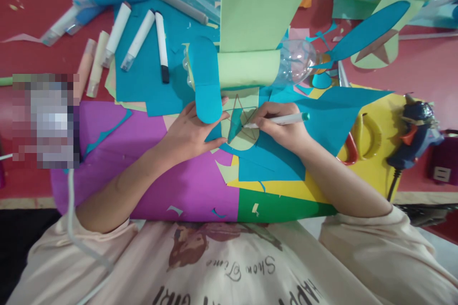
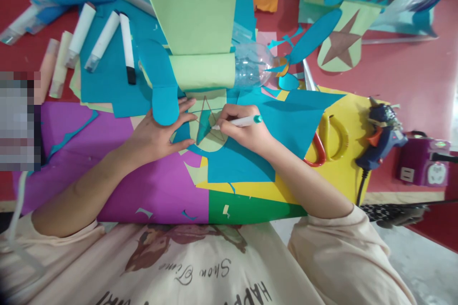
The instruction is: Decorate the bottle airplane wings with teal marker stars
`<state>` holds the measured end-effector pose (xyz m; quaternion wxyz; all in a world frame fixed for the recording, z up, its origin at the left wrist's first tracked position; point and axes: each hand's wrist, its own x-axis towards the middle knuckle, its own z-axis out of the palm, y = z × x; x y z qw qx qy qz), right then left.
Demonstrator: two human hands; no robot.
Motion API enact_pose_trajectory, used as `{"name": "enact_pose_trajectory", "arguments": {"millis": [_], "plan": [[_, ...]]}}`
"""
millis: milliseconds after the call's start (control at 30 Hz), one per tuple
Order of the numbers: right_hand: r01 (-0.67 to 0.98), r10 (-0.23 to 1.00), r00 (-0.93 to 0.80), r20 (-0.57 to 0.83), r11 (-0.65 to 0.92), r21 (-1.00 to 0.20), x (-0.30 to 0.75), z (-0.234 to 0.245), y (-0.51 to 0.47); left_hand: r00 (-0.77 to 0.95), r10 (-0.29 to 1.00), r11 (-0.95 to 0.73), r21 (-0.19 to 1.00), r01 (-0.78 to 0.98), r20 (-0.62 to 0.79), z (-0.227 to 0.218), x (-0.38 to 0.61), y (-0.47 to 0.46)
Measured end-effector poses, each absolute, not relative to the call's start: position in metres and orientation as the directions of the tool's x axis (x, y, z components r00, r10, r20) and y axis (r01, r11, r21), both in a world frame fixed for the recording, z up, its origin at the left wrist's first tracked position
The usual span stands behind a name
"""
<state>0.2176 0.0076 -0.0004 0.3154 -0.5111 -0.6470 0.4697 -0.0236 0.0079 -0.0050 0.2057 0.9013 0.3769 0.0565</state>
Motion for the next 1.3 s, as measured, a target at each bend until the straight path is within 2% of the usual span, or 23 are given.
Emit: {"name": "enact_pose_trajectory", "arguments": {"millis": [300,1000,1300], "plan": [[0.273,0.98,-0.193,-0.038,0.017,-0.962,0.2157,0.0007,0.0089,0.708,0.705,-0.625,0.435,0.648,-0.043,-0.0066,-0.0243,0.008],[0.337,0.973,-0.23,-0.026,0.055,-0.94,0.2163,0.0003,0.0089,0.703,0.709,-0.617,0.434,0.657,-0.054,-0.006,-0.0236,0.0087],[0.356,0.959,-0.27,-0.083,0.02,-0.934,0.2172,0.0014,0.0099,0.702,0.71,-0.619,0.426,0.659,-0.055,-0.0059,-0.024,0.0085]]}}
